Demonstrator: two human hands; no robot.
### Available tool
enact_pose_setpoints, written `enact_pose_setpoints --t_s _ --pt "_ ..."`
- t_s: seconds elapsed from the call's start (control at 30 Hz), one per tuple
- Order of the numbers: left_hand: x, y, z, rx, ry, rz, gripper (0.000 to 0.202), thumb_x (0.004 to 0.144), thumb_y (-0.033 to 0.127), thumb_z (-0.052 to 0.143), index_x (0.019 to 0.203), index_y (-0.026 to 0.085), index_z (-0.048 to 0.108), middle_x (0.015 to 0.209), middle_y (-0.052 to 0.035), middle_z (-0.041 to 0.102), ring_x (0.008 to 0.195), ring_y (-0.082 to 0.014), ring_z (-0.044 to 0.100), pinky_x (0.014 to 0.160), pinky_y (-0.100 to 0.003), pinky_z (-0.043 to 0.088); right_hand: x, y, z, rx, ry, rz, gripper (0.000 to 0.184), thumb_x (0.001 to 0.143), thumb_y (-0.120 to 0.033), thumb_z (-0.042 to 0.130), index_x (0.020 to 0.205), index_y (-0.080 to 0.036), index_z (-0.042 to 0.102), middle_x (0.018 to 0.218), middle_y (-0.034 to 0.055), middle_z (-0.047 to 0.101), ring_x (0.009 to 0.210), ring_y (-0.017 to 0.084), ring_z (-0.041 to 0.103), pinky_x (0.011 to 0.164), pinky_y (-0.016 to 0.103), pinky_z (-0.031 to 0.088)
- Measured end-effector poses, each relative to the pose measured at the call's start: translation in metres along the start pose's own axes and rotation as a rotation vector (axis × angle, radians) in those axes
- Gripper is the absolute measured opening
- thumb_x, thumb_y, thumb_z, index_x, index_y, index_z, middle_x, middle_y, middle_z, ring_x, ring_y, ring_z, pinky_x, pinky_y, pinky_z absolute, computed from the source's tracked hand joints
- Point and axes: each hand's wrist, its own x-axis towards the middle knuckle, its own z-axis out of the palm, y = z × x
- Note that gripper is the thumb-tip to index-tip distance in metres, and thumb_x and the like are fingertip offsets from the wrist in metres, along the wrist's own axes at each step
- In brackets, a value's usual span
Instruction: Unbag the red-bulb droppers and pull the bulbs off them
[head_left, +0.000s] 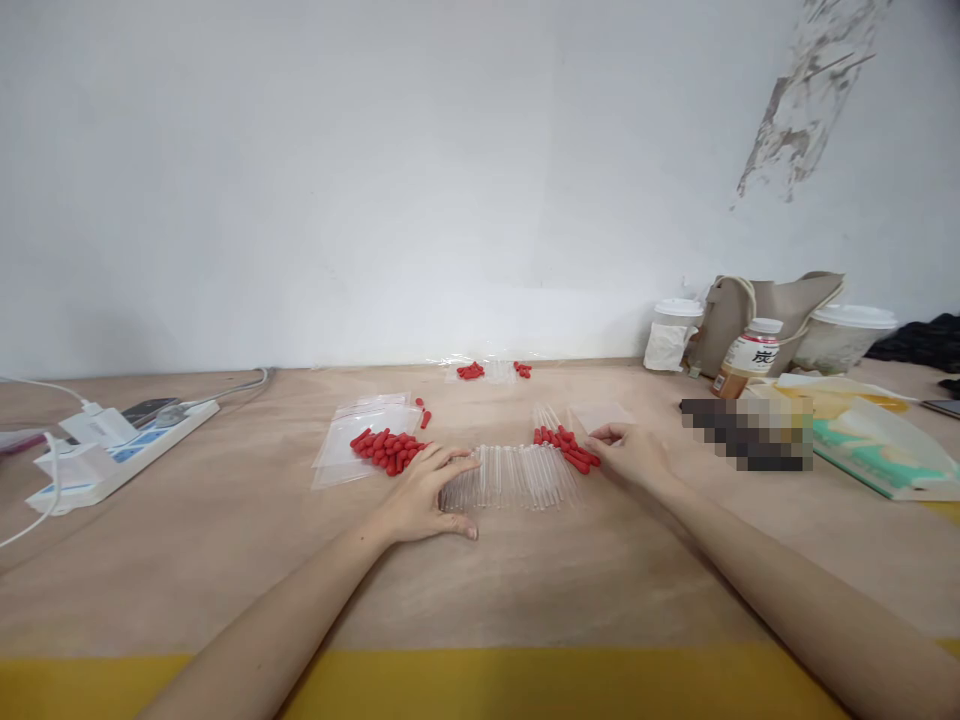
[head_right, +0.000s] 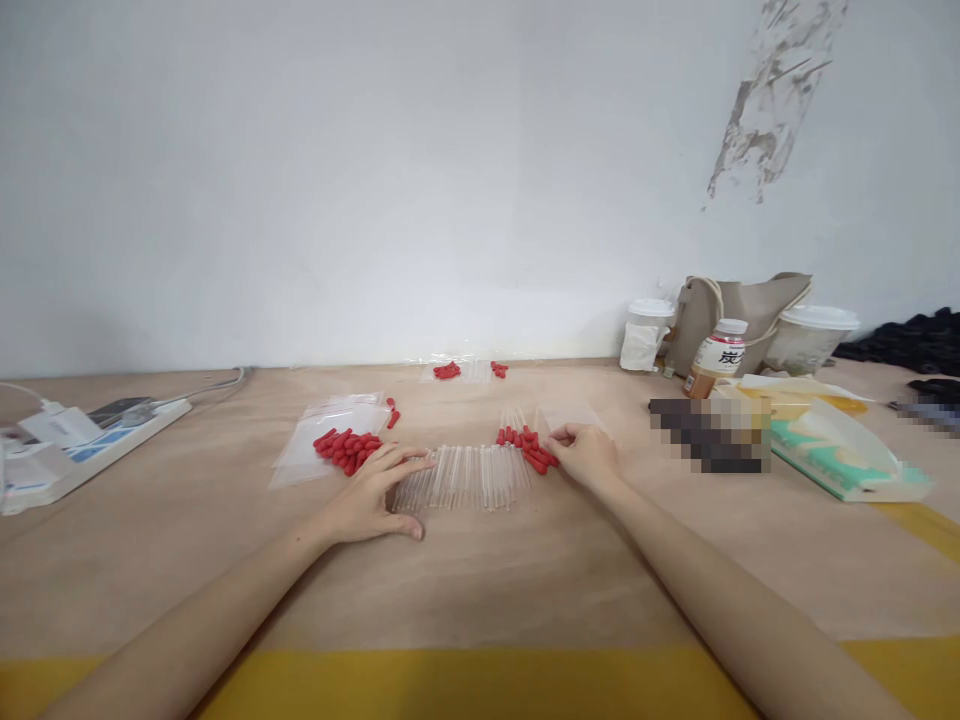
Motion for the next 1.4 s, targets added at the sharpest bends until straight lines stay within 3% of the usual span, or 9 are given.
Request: enact_pose_setpoints --t_s 0.17,0.4,0.63,0.7,0.83,1.0,1.1,1.23,1.4 --pt "-0.001 -0.001 0.002 0.045 -0.008 -0.039 0.06 0.069 0.053 0.06 0.121 0.025 0.047 0.12 -0.009 0.047 0.109 -0.0248 0.041 0.092 -0.042 0.032 0.014 -0.024 0.005 -0.137 -0.042 -0.021 0.036 0.067 -0.057 0.049 0.069 -0.025 0.066 0.075 0.002 0.067 0.078 0.022 0.059 0.069 0.032 0.035" --pt "0.003 0.0 0.011 0.08 0.04 -0.084 0.061 0.067 0.056 0.06 0.119 0.026 0.048 0.117 -0.0078 0.049 0.106 -0.0252 0.041 0.089 -0.041 0.03 0.024 -0.037 0.013 -0.206 -0.125 0.075 0.032 0.062 -0.055 0.055 0.06 -0.024 0.063 0.067 0.0027 0.065 0.073 0.022 0.059 0.07 0.035 0.034" --pt "0.001 0.001 0.01 0.107 0.144 -0.099 0.042 0.079 0.043 0.053 0.116 0.024 0.049 0.116 -0.0079 0.049 0.108 -0.0241 0.04 0.09 -0.042 0.03 0.024 -0.043 0.005 -0.155 -0.038 0.041 0.034 0.074 -0.046 0.045 0.055 -0.022 0.06 0.06 0.0039 0.063 0.069 0.021 0.058 0.066 0.032 0.032" --pt "0.001 -0.001 0.012 0.127 0.232 -0.111 0.038 0.08 0.038 0.052 0.115 0.023 0.05 0.117 -0.0091 0.047 0.11 -0.0247 0.039 0.091 -0.043 0.03 0.018 -0.045 0.003 -0.07 0.018 -0.061 0.028 0.074 -0.043 0.046 0.064 -0.022 0.061 0.067 0.0027 0.065 0.072 0.019 0.058 0.067 0.03 0.033" --pt "0.001 -0.002 0.013 0.177 0.365 -0.099 0.041 0.08 0.03 0.052 0.119 0.021 0.047 0.118 -0.0115 0.046 0.112 -0.0255 0.038 0.092 -0.044 0.03 -0.01 -0.044 0.008 0.038 0.079 -0.44 0.017 0.076 -0.036 0.051 0.079 -0.022 0.059 0.081 0.0007 0.065 0.08 0.017 0.055 0.076 0.031 0.031" --pt "0.002 0.02 0.012 0.312 0.347 0.021 0.034 0.082 0.027 0.051 0.116 0.026 0.051 0.114 -0.0081 0.055 0.108 -0.0257 0.044 0.094 -0.049 0.022 -0.055 -0.043 0.018 0.061 0.121 -0.76 0.009 0.079 -0.026 0.051 0.08 -0.023 0.059 0.076 0.0003 0.063 0.079 0.016 0.053 0.08 0.034 0.027" --pt "0.004 0.037 0.017 0.337 0.303 0.11 0.024 0.084 0.022 0.048 0.106 0.027 0.057 0.097 -0.0033 0.065 0.097 -0.0206 0.052 0.095 -0.049 0.017 -0.069 -0.046 0.018 0.07 0.145 -0.832 0.008 0.079 -0.023 0.051 0.08 -0.022 0.059 0.074 0.0 0.064 0.076 0.016 0.053 0.079 0.033 0.027" --pt "0.006 0.046 0.026 0.32 0.284 0.08 0.017 0.086 0.023 0.046 0.095 0.023 0.061 0.072 -0.0008 0.066 0.077 -0.0157 0.055 0.092 -0.046 0.022 -0.075 -0.051 0.021 0.072 0.162 -0.879 0.009 0.08 -0.022 0.05 0.079 -0.022 0.059 0.071 -0.0004 0.064 0.073 0.015 0.052 0.078 0.033 0.028" --pt "0.006 0.041 0.031 0.295 0.284 0.057 0.016 0.085 0.019 0.045 0.088 0.021 0.061 0.069 -0.0008 0.064 0.073 -0.0152 0.053 0.089 -0.043 0.024 -0.077 -0.057 0.03 0.028 0.222 -0.896 0.012 0.078 -0.028 0.053 0.085 -0.021 0.06 0.075 0.0009 0.065 0.075 0.016 0.051 0.078 0.034 0.028"
